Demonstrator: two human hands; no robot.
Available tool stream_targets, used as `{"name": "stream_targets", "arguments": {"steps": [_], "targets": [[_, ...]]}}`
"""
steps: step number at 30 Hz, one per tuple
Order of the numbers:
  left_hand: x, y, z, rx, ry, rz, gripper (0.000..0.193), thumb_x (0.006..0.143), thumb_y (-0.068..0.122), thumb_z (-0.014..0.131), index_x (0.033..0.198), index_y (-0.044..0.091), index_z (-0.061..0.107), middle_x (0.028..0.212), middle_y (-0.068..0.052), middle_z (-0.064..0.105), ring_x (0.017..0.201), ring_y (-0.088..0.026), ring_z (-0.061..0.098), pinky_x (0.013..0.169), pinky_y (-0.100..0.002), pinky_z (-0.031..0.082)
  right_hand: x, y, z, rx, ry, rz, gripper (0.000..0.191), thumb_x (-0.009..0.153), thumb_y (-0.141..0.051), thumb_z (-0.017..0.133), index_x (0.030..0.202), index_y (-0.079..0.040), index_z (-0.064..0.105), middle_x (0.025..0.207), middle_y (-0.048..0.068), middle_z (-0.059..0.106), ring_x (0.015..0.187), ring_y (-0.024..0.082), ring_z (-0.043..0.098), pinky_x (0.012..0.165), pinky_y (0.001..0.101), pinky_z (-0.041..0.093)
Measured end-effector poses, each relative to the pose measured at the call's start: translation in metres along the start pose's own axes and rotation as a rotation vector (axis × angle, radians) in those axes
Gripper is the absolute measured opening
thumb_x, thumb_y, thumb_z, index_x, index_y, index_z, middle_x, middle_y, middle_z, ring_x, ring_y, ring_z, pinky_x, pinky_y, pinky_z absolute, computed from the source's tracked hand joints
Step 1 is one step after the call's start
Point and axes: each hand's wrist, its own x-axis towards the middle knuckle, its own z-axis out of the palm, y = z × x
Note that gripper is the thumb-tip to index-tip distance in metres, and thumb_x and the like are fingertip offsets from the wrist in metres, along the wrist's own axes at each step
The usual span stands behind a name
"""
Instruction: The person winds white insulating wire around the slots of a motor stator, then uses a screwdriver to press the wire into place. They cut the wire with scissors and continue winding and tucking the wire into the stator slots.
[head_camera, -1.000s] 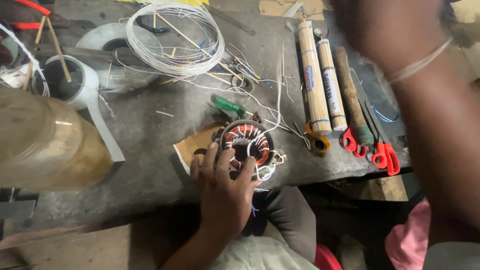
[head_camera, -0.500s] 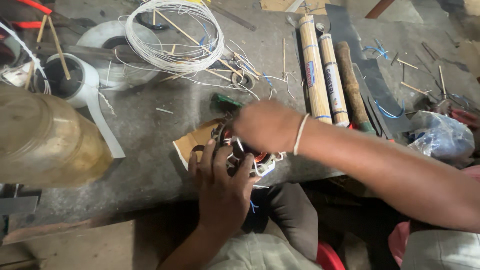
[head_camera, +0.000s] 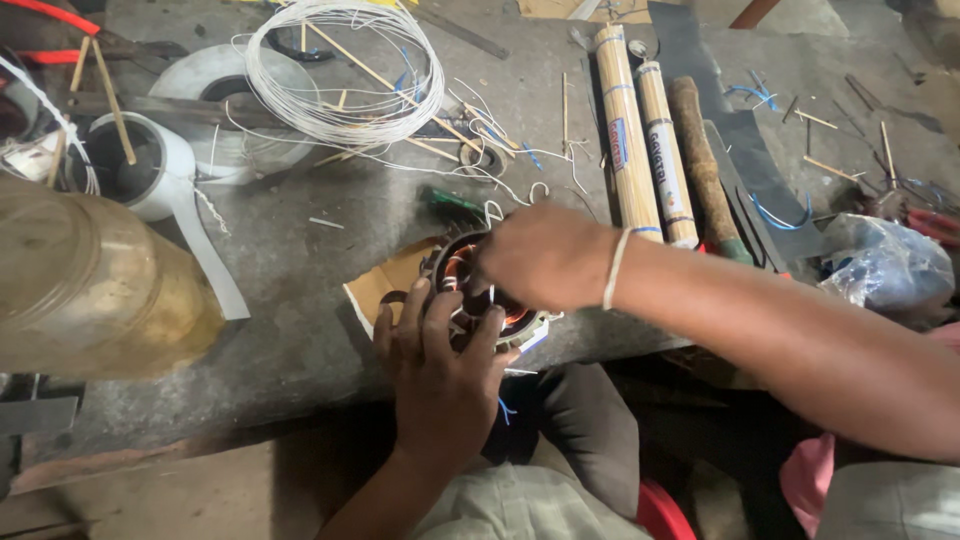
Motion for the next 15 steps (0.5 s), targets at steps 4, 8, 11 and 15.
{"name": "stream_targets", "arguments": {"steps": [4,8,11,15], "targets": [[0.0,0.0,-0.001,0.005,-0.001,-0.019,0.046,0.077,0.035,0.085,0.117,0.017,0.07,0.134,-0.016,0.044,0.14,-0.04,0.034,0.117,-0.067,0.024,0.008,-0.01,0.006,0.076,-0.021,-0.011,0.015,0.088,-0.019,0.064,0.086,-0.01,0.076,0.088,0.016,0.073,0.087,0.037,0.072,0.075,0.0485,0.057],[0.0,0.0,0.0,-0.019,-0.004,-0.02,0.048,0.077,0.035,0.085,0.119,0.016,0.07,0.138,-0.017,0.045,0.141,-0.04,0.034,0.116,-0.066,0.024,0.005,-0.004,0.001,0.122,0.023,0.02,0.014,0.082,-0.02,0.068,0.087,-0.009,0.076,0.087,0.017,0.073,0.088,0.039,0.071,0.074,0.0498,0.057],[0.0,-0.002,0.002,-0.021,-0.024,-0.03,0.048,0.075,0.034,0.085,0.117,0.017,0.07,0.139,-0.017,0.045,0.141,-0.039,0.035,0.115,-0.066,0.024,-0.001,-0.001,0.0,0.208,0.137,0.102,0.028,0.082,-0.035,0.074,0.087,-0.008,0.074,0.084,0.018,0.071,0.086,0.041,0.069,0.075,0.0513,0.055],[0.0,-0.006,0.001,-0.046,-0.032,-0.019,0.048,0.076,0.034,0.085,0.118,0.015,0.069,0.14,-0.018,0.046,0.142,-0.041,0.036,0.111,-0.063,0.027,-0.003,0.0,0.017,0.356,0.331,0.172,0.049,0.073,-0.048,0.084,0.087,-0.003,0.07,0.085,0.018,0.067,0.08,0.043,0.066,0.069,0.0522,0.052]]}}
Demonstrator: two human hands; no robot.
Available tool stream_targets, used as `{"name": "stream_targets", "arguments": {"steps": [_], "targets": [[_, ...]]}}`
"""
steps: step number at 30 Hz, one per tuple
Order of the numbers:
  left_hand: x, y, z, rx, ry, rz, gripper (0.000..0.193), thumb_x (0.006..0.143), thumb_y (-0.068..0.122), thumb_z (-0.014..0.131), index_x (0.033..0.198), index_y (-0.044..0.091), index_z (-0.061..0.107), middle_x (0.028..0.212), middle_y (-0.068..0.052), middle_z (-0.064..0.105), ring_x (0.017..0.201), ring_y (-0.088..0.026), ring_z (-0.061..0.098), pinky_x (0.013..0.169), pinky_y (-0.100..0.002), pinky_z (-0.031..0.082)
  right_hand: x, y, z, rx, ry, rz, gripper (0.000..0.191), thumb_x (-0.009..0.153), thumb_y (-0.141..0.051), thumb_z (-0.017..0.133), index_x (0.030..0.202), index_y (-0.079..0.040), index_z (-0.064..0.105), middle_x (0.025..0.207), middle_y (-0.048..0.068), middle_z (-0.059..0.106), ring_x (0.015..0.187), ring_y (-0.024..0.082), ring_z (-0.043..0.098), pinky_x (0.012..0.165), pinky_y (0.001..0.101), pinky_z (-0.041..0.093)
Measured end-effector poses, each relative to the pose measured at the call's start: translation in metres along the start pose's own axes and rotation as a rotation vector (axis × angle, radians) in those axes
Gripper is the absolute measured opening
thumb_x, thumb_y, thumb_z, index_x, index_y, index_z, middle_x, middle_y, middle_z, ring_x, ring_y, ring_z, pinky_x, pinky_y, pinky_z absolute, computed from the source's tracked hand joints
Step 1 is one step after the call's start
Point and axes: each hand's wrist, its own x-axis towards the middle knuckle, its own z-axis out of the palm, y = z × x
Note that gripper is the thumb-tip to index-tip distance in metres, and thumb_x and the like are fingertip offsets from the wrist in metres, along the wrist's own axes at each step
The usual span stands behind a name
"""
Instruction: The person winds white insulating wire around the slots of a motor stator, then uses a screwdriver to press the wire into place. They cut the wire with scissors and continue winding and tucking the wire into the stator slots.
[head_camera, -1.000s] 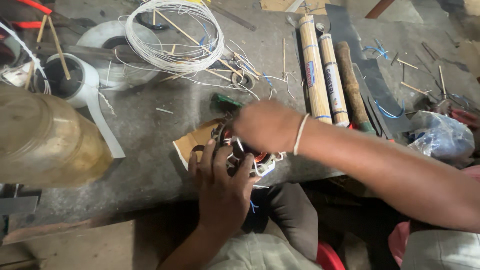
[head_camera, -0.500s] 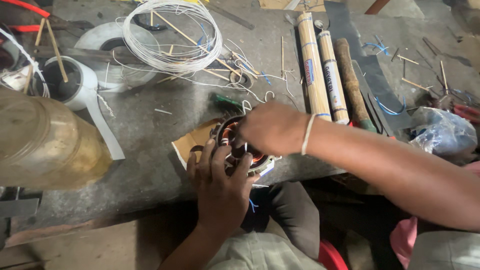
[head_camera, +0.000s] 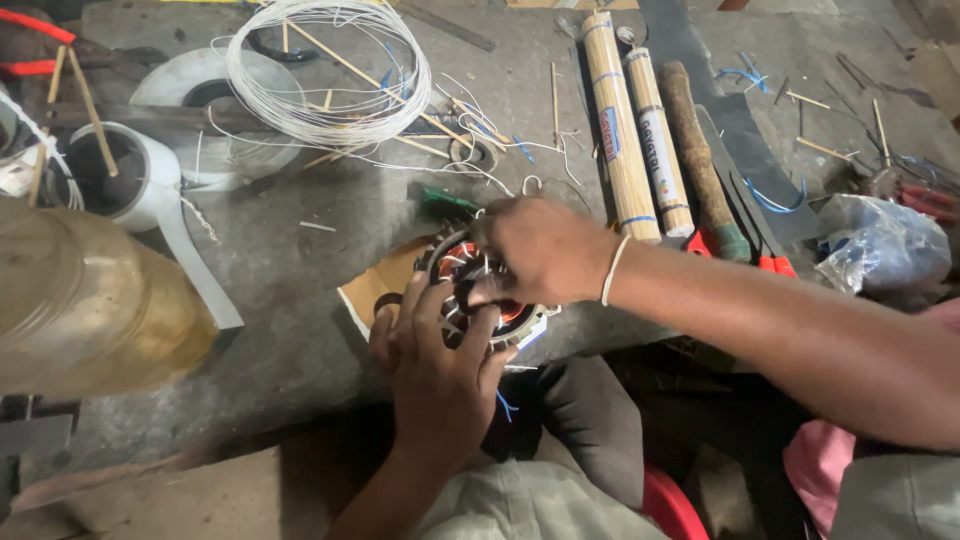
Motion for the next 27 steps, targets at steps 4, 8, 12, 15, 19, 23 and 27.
{"name": "stream_targets", "arguments": {"steps": [4,8,12,15,19,23,27], "targets": [[-0.001,-0.004,-0.001,-0.025,-0.004,0.035,0.048,0.079,0.034,0.085,0.121,0.016,0.069,0.141,-0.019,0.047,0.143,-0.043,0.038,0.108,-0.058,0.03,-0.006,0.008,0.029,0.181,0.205,-0.065,0.035,0.084,-0.036,0.079,0.076,-0.004,0.067,0.082,0.014,0.067,0.081,0.039,0.066,0.071,0.0488,0.052],[-0.003,-0.006,0.002,-0.012,0.016,0.025,0.045,0.079,0.035,0.085,0.118,0.019,0.07,0.139,-0.013,0.051,0.142,-0.04,0.04,0.107,-0.057,0.029,-0.004,0.014,0.045,0.205,0.364,-0.134,0.025,0.089,-0.032,0.076,0.083,-0.008,0.071,0.081,0.013,0.067,0.079,0.038,0.065,0.069,0.0486,0.051],[0.0,-0.006,-0.003,0.014,-0.01,0.042,0.043,0.08,0.036,0.08,0.118,0.019,0.07,0.133,-0.007,0.055,0.14,-0.038,0.04,0.103,-0.056,0.029,-0.005,0.011,0.048,0.224,0.445,-0.135,0.029,0.089,-0.035,0.078,0.082,-0.008,0.069,0.078,0.014,0.065,0.078,0.038,0.065,0.068,0.0481,0.051],[0.011,-0.008,-0.02,0.064,-0.085,0.09,0.037,0.081,0.03,0.072,0.117,0.018,0.072,0.127,-0.004,0.06,0.135,-0.036,0.043,0.103,-0.059,0.027,-0.004,0.009,0.05,0.248,0.436,-0.074,0.029,0.085,-0.036,0.079,0.081,-0.009,0.071,0.076,0.013,0.066,0.076,0.037,0.065,0.065,0.0476,0.051],[0.049,-0.009,-0.04,0.084,-0.337,0.14,0.019,0.093,0.024,0.063,0.105,0.014,0.074,0.117,-0.004,0.064,0.123,-0.03,0.05,0.097,-0.055,0.032,-0.001,0.012,0.056,0.273,0.493,-0.136,0.017,0.082,-0.025,0.078,0.086,-0.009,0.072,0.083,0.012,0.07,0.081,0.038,0.066,0.066,0.0481,0.05],[0.089,0.0,-0.034,0.175,-0.506,0.312,0.017,0.085,0.027,0.064,0.084,0.013,0.075,0.105,-0.007,0.071,0.108,-0.031,0.059,0.092,-0.052,0.038,0.004,0.019,0.059,0.209,0.446,-0.114,0.019,0.069,-0.014,0.075,0.087,-0.01,0.072,0.087,0.012,0.071,0.086,0.039,0.067,0.07,0.0477,0.052],[0.094,0.006,-0.021,0.423,-0.791,0.23,0.015,0.087,0.025,0.065,0.082,0.014,0.075,0.086,-0.007,0.072,0.095,-0.027,0.065,0.087,-0.05,0.043,0.009,0.024,0.058,0.263,0.378,-0.056,0.024,0.073,-0.013,0.074,0.096,-0.015,0.078,0.09,0.012,0.072,0.084,0.038,0.067,0.066,0.0469,0.052]]}}
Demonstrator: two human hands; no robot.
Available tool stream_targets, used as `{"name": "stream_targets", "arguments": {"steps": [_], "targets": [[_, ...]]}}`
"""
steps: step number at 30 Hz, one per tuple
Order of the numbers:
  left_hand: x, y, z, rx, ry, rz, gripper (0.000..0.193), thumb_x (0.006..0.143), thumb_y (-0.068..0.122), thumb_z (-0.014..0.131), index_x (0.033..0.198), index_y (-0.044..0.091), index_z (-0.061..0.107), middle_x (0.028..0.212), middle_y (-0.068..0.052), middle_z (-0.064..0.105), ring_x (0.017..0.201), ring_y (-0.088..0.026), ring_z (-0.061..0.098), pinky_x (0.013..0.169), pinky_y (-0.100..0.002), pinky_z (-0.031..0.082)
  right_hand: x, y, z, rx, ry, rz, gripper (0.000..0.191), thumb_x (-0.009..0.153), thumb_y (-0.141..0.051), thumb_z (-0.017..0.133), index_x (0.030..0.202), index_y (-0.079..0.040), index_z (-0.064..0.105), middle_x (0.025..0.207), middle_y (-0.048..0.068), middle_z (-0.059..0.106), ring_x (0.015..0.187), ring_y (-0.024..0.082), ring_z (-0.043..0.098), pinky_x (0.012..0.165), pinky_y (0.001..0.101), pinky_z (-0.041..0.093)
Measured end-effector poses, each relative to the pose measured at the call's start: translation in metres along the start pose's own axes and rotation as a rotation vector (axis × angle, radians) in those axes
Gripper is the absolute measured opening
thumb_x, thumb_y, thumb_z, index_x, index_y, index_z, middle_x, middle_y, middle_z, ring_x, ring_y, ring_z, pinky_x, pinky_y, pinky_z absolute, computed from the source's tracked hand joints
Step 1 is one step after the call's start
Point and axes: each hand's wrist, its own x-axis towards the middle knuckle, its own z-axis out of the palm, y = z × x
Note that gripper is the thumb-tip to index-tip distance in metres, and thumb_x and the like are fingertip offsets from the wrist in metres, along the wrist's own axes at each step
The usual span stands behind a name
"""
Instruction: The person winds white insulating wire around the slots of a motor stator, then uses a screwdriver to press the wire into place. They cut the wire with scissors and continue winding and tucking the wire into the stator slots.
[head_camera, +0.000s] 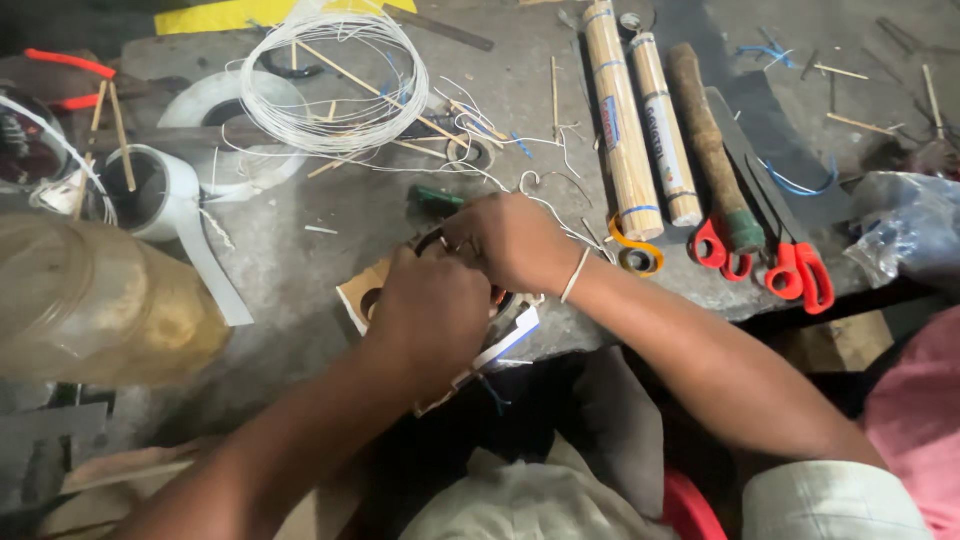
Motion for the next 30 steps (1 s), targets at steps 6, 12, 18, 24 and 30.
{"name": "stream_targets", "arguments": {"steps": [6,12,18,24,30], "targets": [[-0.008,-0.011,0.009,-0.356,0.297,0.112,0.015,0.083,0.023,0.068,0.079,0.011,0.076,0.089,-0.012,0.074,0.091,-0.033,0.066,0.086,-0.05,0.046,-0.003,-0.001,0.004,0.106,0.082,-0.052,0.021,0.078,-0.026,0.079,0.094,-0.012,0.078,0.087,0.01,0.072,0.081,0.034,0.068,0.07,0.0451,0.054],[-0.009,-0.018,-0.005,-0.425,0.073,0.119,0.016,0.071,0.009,0.062,0.08,0.008,0.075,0.085,-0.014,0.073,0.093,-0.032,0.066,0.091,-0.043,0.048,-0.006,-0.006,0.003,0.131,0.11,-0.136,0.018,0.08,-0.021,0.076,0.095,-0.012,0.076,0.09,0.008,0.072,0.082,0.031,0.069,0.069,0.041,0.055],[-0.019,-0.014,0.008,-0.411,0.128,0.122,0.016,0.077,0.007,0.059,0.083,0.008,0.074,0.091,-0.012,0.07,0.101,-0.031,0.061,0.089,-0.046,0.041,-0.007,-0.01,0.003,0.18,0.102,-0.097,0.014,0.071,-0.018,0.075,0.083,-0.011,0.072,0.081,0.007,0.067,0.077,0.031,0.068,0.067,0.0412,0.054],[-0.023,-0.012,0.015,-0.48,0.177,0.126,0.018,0.078,0.007,0.058,0.089,0.008,0.073,0.096,-0.012,0.069,0.108,-0.031,0.059,0.094,-0.047,0.039,-0.01,-0.01,0.0,0.249,0.093,-0.109,0.017,0.078,-0.017,0.069,0.094,-0.013,0.073,0.087,0.006,0.067,0.08,0.03,0.068,0.068,0.0415,0.054],[-0.024,-0.014,0.008,-0.537,0.174,0.119,0.023,0.078,0.006,0.057,0.093,0.009,0.074,0.103,-0.01,0.072,0.114,-0.029,0.06,0.096,-0.047,0.036,-0.006,-0.014,-0.001,0.178,0.046,-0.072,0.012,0.07,-0.02,0.073,0.076,-0.011,0.067,0.079,0.008,0.065,0.075,0.033,0.066,0.064,0.0448,0.052]]}}
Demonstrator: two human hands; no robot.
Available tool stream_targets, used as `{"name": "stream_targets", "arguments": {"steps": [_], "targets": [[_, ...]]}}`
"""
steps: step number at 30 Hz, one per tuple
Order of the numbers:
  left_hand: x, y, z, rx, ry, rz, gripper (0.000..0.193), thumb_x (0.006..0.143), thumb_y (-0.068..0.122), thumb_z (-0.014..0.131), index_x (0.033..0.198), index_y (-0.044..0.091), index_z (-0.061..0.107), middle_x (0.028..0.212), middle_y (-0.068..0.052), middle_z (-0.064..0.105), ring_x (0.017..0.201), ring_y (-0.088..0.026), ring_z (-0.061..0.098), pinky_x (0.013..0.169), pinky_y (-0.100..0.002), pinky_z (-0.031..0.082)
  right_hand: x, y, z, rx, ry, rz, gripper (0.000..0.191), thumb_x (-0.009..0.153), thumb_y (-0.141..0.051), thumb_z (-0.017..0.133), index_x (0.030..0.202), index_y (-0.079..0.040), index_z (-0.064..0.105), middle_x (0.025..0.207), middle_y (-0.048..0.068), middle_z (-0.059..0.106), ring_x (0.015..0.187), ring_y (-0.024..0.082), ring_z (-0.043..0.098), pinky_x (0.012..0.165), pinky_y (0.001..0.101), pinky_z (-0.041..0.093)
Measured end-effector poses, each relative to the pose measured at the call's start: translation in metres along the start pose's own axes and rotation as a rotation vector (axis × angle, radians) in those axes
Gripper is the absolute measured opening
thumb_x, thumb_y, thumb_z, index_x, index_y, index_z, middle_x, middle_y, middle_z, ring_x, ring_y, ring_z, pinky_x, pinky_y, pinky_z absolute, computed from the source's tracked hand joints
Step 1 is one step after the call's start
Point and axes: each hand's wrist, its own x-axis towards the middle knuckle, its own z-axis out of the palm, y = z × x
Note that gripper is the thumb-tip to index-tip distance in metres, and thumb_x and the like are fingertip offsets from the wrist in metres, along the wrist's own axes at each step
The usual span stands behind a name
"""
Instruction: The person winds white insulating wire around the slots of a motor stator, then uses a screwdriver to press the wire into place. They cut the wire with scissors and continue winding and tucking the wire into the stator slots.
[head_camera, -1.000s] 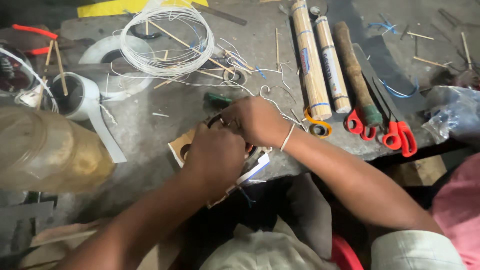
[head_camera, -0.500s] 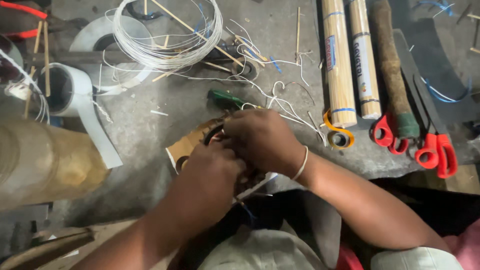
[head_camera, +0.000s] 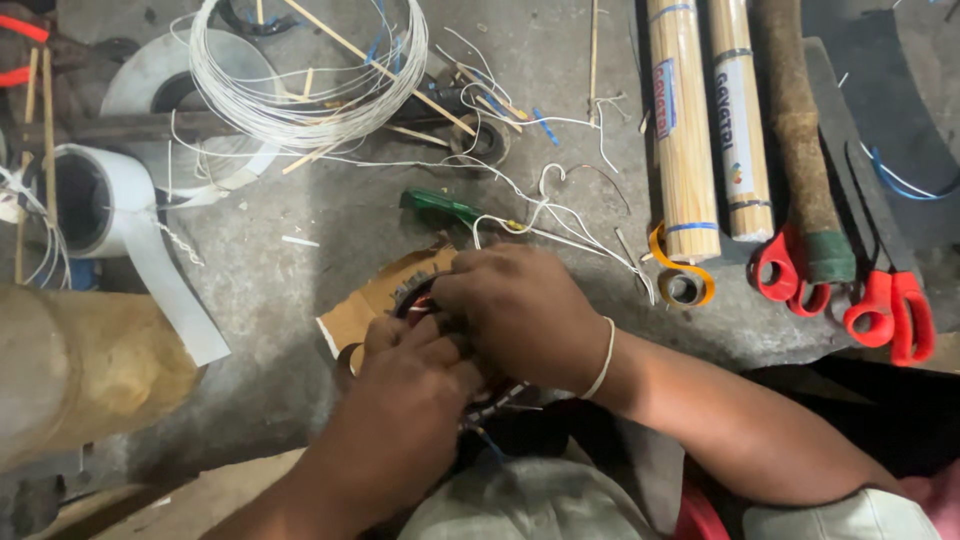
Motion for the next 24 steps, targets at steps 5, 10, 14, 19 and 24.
{"name": "stream_targets", "arguments": {"steps": [5,10,14,19,24], "targets": [[-0.013,0.007,0.002,0.089,0.017,-0.042,0.034,0.087,0.04,0.065,0.1,0.009,0.071,0.103,-0.009,0.069,0.114,-0.03,0.058,0.101,-0.049,0.032,-0.001,-0.001,0.003,0.022,0.025,0.025,0.01,0.079,-0.019,0.073,0.078,-0.011,0.067,0.08,0.008,0.065,0.079,0.032,0.067,0.068,0.0448,0.052],[-0.014,0.016,0.027,0.336,0.271,0.04,0.041,0.071,0.021,0.068,0.108,0.004,0.07,0.106,-0.014,0.069,0.116,-0.034,0.059,0.101,-0.047,0.036,-0.001,-0.007,0.0,-0.026,-0.016,0.051,0.004,0.08,-0.015,0.069,0.08,-0.011,0.069,0.08,0.009,0.065,0.077,0.033,0.067,0.067,0.0447,0.052],[-0.012,0.011,0.049,0.302,0.409,-0.026,0.028,0.087,0.033,0.073,0.098,0.008,0.07,0.09,-0.01,0.064,0.099,-0.03,0.06,0.093,-0.053,0.038,0.002,-0.016,-0.004,-0.082,-0.063,0.101,0.005,0.081,-0.014,0.067,0.082,-0.011,0.071,0.084,0.009,0.066,0.077,0.033,0.066,0.067,0.0446,0.052],[-0.018,-0.002,0.063,0.217,0.49,0.032,0.023,0.088,0.032,0.076,0.093,0.011,0.068,0.086,-0.005,0.063,0.09,-0.024,0.062,0.088,-0.051,0.04,-0.001,-0.022,-0.001,-0.072,-0.059,0.168,0.01,0.079,-0.013,0.064,0.085,-0.012,0.072,0.085,0.009,0.067,0.08,0.033,0.067,0.069,0.0434,0.054],[-0.018,-0.009,0.07,0.201,0.505,0.067,0.033,0.083,0.034,0.076,0.103,0.008,0.071,0.094,-0.009,0.064,0.096,-0.028,0.061,0.089,-0.052,0.042,0.001,-0.022,0.002,-0.084,-0.084,0.243,0.009,0.078,-0.017,0.068,0.084,-0.014,0.074,0.085,0.007,0.07,0.082,0.032,0.068,0.07,0.0434,0.054]]}}
